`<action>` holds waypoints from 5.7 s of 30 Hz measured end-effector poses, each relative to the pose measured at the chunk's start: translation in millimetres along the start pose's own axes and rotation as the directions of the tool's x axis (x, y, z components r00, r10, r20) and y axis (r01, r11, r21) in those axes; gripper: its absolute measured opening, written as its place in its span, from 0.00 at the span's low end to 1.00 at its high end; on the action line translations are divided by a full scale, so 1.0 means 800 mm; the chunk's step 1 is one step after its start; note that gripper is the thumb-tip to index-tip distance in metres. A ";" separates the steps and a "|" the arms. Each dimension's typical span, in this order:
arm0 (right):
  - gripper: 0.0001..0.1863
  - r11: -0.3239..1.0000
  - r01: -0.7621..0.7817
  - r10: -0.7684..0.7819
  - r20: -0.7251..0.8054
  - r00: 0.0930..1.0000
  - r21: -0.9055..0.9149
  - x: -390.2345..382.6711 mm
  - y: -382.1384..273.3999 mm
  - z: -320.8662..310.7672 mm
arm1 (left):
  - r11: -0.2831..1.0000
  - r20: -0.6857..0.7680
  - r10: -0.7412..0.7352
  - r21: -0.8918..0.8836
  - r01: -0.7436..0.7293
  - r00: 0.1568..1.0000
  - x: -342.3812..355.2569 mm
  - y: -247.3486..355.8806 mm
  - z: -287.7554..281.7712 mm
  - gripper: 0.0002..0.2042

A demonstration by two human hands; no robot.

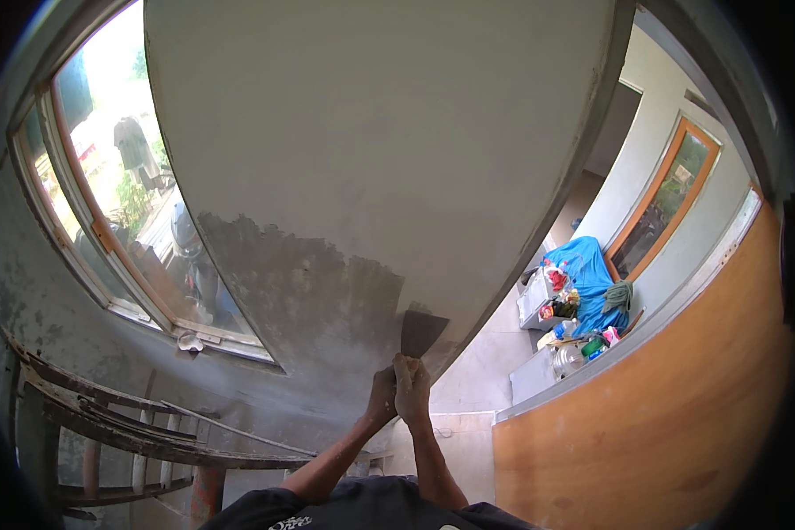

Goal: The person uses a putty knife to apply and smooth plaster onto an interior wall surface while standing on a ladder.

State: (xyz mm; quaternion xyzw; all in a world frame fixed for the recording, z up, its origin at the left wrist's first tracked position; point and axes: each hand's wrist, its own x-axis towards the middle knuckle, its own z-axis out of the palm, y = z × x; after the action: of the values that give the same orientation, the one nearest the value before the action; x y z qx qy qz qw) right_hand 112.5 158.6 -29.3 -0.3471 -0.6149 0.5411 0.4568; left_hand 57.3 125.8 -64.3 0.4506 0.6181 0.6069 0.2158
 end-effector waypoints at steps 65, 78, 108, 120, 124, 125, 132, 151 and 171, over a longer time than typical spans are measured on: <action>0.14 1.000 -0.015 0.015 0.071 0.997 0.013 0.013 0.002 0.006 | 0.979 0.055 0.117 0.158 -0.125 0.992 0.025 -0.007 -0.011 0.16; 0.13 1.000 -0.017 0.016 0.037 0.999 0.011 -0.007 0.021 0.009 | 0.971 0.048 0.063 0.228 -0.073 0.997 0.000 -0.043 -0.007 0.14; 0.17 0.997 0.061 -0.060 0.023 0.998 -0.042 0.008 -0.008 0.009 | 0.998 0.019 -0.044 0.040 0.043 0.999 0.015 0.010 -0.013 0.16; 0.17 0.998 0.028 -0.024 0.079 0.997 -0.054 0.003 -0.019 0.007 | 0.999 -0.003 0.038 0.013 -0.038 0.999 0.012 0.009 -0.014 0.13; 0.17 1.000 0.003 -0.003 0.065 0.998 -0.001 0.008 -0.024 0.013 | 0.998 -0.008 -0.057 -0.002 0.057 0.998 0.016 0.004 -0.021 0.12; 0.17 0.999 -0.028 0.031 0.103 0.994 -0.030 0.011 -0.026 0.014 | 0.997 0.021 0.053 0.053 -0.054 0.998 0.018 0.005 -0.025 0.12; 0.17 0.999 0.036 -0.035 0.036 0.999 -0.029 -0.003 -0.001 0.015 | 0.993 -0.012 -0.017 0.112 0.018 1.000 -0.002 0.007 -0.019 0.12; 0.18 0.997 0.050 -0.049 0.028 0.998 -0.058 0.008 -0.035 0.014 | 0.988 0.032 0.125 0.082 -0.127 0.992 0.020 0.032 -0.024 0.13; 0.17 0.995 0.093 -0.096 0.067 0.993 0.043 0.023 -0.076 0.017 | 0.989 0.044 0.141 -0.044 -0.139 0.989 0.046 0.049 -0.035 0.12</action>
State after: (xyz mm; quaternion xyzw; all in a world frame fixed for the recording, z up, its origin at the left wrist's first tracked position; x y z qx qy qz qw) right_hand 97.4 160.0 34.2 -0.2896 -0.6351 0.5426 0.4673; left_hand 27.4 134.7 -11.9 0.5026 0.5672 0.6222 0.1963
